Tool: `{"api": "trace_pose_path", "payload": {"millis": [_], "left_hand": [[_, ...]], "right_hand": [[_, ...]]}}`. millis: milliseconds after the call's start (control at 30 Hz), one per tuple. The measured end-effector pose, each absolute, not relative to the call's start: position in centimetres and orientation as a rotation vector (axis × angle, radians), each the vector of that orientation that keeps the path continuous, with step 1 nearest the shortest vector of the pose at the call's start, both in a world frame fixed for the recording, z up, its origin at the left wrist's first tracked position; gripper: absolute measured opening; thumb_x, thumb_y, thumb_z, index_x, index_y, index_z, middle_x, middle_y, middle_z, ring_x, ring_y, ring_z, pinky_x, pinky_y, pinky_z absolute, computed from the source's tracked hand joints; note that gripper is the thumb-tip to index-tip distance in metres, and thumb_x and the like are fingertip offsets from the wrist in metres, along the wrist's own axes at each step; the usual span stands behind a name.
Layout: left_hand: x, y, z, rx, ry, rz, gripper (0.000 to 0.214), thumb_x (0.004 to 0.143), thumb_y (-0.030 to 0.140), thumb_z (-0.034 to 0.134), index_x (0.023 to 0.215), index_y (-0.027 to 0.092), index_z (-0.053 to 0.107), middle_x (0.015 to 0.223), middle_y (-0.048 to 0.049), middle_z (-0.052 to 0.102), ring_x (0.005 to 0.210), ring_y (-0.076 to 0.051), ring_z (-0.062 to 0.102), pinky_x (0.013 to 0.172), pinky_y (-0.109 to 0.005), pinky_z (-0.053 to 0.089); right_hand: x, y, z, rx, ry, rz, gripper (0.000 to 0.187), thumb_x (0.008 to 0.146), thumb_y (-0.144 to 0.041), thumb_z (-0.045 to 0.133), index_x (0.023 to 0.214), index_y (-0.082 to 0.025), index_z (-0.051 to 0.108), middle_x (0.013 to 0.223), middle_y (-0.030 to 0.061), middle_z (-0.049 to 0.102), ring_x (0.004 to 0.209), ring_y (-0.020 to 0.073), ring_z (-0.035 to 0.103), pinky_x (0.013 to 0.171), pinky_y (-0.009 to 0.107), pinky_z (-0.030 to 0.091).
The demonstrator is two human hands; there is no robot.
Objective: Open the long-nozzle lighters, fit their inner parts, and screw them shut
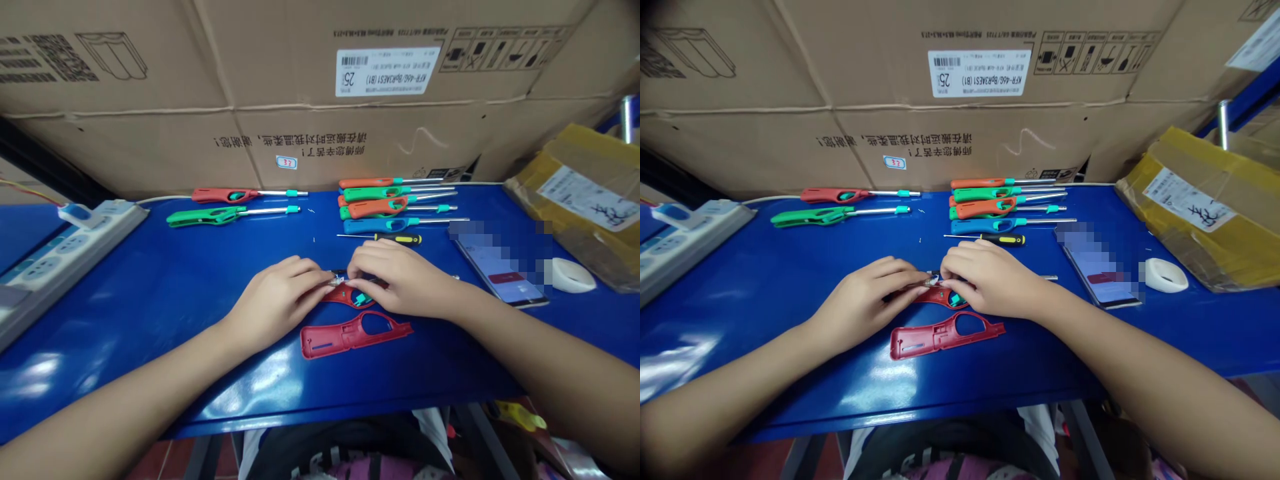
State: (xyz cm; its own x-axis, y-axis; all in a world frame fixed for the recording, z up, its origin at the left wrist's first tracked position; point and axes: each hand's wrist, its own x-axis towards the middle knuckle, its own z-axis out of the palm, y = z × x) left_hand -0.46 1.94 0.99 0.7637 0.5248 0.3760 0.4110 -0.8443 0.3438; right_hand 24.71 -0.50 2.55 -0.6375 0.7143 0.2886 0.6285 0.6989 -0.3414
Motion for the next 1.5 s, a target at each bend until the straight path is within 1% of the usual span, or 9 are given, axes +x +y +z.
{"api": "trace_pose_path", "payload": {"millis": [200, 467, 633, 800, 1000, 1100, 1267, 1367, 1500], "left_hand": [[-0.4, 1.8, 1.4, 2.771, 0.610, 0.727, 0.019, 0.104, 0.024, 0.054, 0.114, 0.016, 0.068, 0.105, -0.0072, 0.074, 0.091, -0.019, 0.062, 0.083, -0.033, 0.049], [-2.1, 4.4, 2.5, 2.961, 0.567, 0.784, 0.020, 0.102, 0.021, 0.056, 0.116, 0.016, 0.070, 0.104, -0.0079, 0.075, 0.084, -0.019, 0.059, 0.077, -0.033, 0.048], [-2.5, 5.7, 2.3, 2.830, 0.794, 0.936, 0.018, 0.098, 0.028, 0.065, 0.109, 0.017, 0.073, 0.097, -0.0065, 0.075, 0.086, -0.020, 0.062, 0.080, -0.033, 0.049], [-1.3, 4.9, 0.7, 2.719, 0.739, 0.869, 0.018, 0.096, 0.030, 0.068, 0.107, 0.016, 0.074, 0.095, -0.0059, 0.073, 0.085, -0.018, 0.062, 0.080, -0.032, 0.050], [-0.9, 4.8, 0.0, 2.622, 0.804, 0.816, 0.023, 0.096, 0.036, 0.068, 0.109, 0.018, 0.074, 0.101, -0.0059, 0.074, 0.092, -0.020, 0.064, 0.084, -0.033, 0.051], [-1.0, 4.8, 0.5, 2.625, 0.810, 0.829, 0.022, 0.098, 0.034, 0.066, 0.109, 0.018, 0.074, 0.102, -0.0061, 0.073, 0.094, -0.020, 0.063, 0.086, -0.034, 0.050], [-1.1, 4.1, 1.4, 2.713, 0.559, 0.697, 0.023, 0.094, 0.036, 0.071, 0.111, 0.020, 0.074, 0.106, -0.0061, 0.072, 0.094, -0.020, 0.061, 0.086, -0.034, 0.050], [-1.1, 3.8, 1.5, 2.748, 0.510, 0.568, 0.029, 0.092, 0.037, 0.073, 0.115, 0.019, 0.073, 0.106, -0.0062, 0.072, 0.094, -0.021, 0.060, 0.086, -0.035, 0.050], [-1.1, 3.7, 1.4, 2.761, 0.595, 0.544, 0.026, 0.095, 0.035, 0.070, 0.116, 0.019, 0.072, 0.104, -0.0060, 0.072, 0.092, -0.021, 0.060, 0.084, -0.035, 0.051]], "right_hand": [[24.6, -0.6, 2.4, -0.918, -2.573, 0.153, 0.028, 0.105, -0.029, 0.051, 0.086, -0.019, 0.068, 0.082, 0.0034, 0.071, 0.083, 0.0188, 0.059, 0.083, 0.035, 0.040], [25.9, -0.1, 3.0, -0.905, -2.596, 0.174, 0.029, 0.103, -0.023, 0.050, 0.078, -0.018, 0.064, 0.076, 0.0028, 0.067, 0.081, 0.0188, 0.054, 0.081, 0.035, 0.039], [26.9, 0.8, 2.8, -1.049, -2.588, 0.171, 0.023, 0.103, -0.028, 0.052, 0.092, -0.017, 0.069, 0.092, 0.0064, 0.070, 0.091, 0.0218, 0.059, 0.088, 0.039, 0.042], [26.2, 0.4, 2.8, -1.118, -2.606, 0.173, 0.022, 0.101, -0.036, 0.057, 0.109, -0.018, 0.068, 0.109, 0.0073, 0.070, 0.103, 0.0244, 0.061, 0.092, 0.041, 0.044], [25.6, 0.3, 2.0, -1.203, -2.611, 0.153, 0.026, 0.103, -0.023, 0.049, 0.123, -0.017, 0.065, 0.121, 0.0107, 0.066, 0.110, 0.0265, 0.058, 0.095, 0.044, 0.047], [25.5, 0.5, 1.5, -1.208, -2.608, 0.170, 0.023, 0.101, -0.022, 0.054, 0.120, -0.018, 0.066, 0.120, 0.0096, 0.065, 0.109, 0.0260, 0.058, 0.094, 0.043, 0.047], [25.6, 0.8, 1.6, -1.278, -2.589, 0.168, 0.011, 0.099, -0.021, 0.057, 0.104, -0.019, 0.067, 0.107, 0.0064, 0.068, 0.100, 0.0240, 0.059, 0.088, 0.040, 0.047], [25.7, 0.9, 1.7, -1.333, -2.578, 0.145, 0.009, 0.099, -0.021, 0.058, 0.101, -0.018, 0.066, 0.104, 0.0058, 0.069, 0.096, 0.0229, 0.060, 0.086, 0.038, 0.045], [26.0, 1.0, 2.1, -1.406, -2.551, 0.094, 0.007, 0.098, -0.020, 0.060, 0.099, -0.019, 0.066, 0.102, 0.0052, 0.070, 0.096, 0.0226, 0.061, 0.083, 0.036, 0.044]]}}
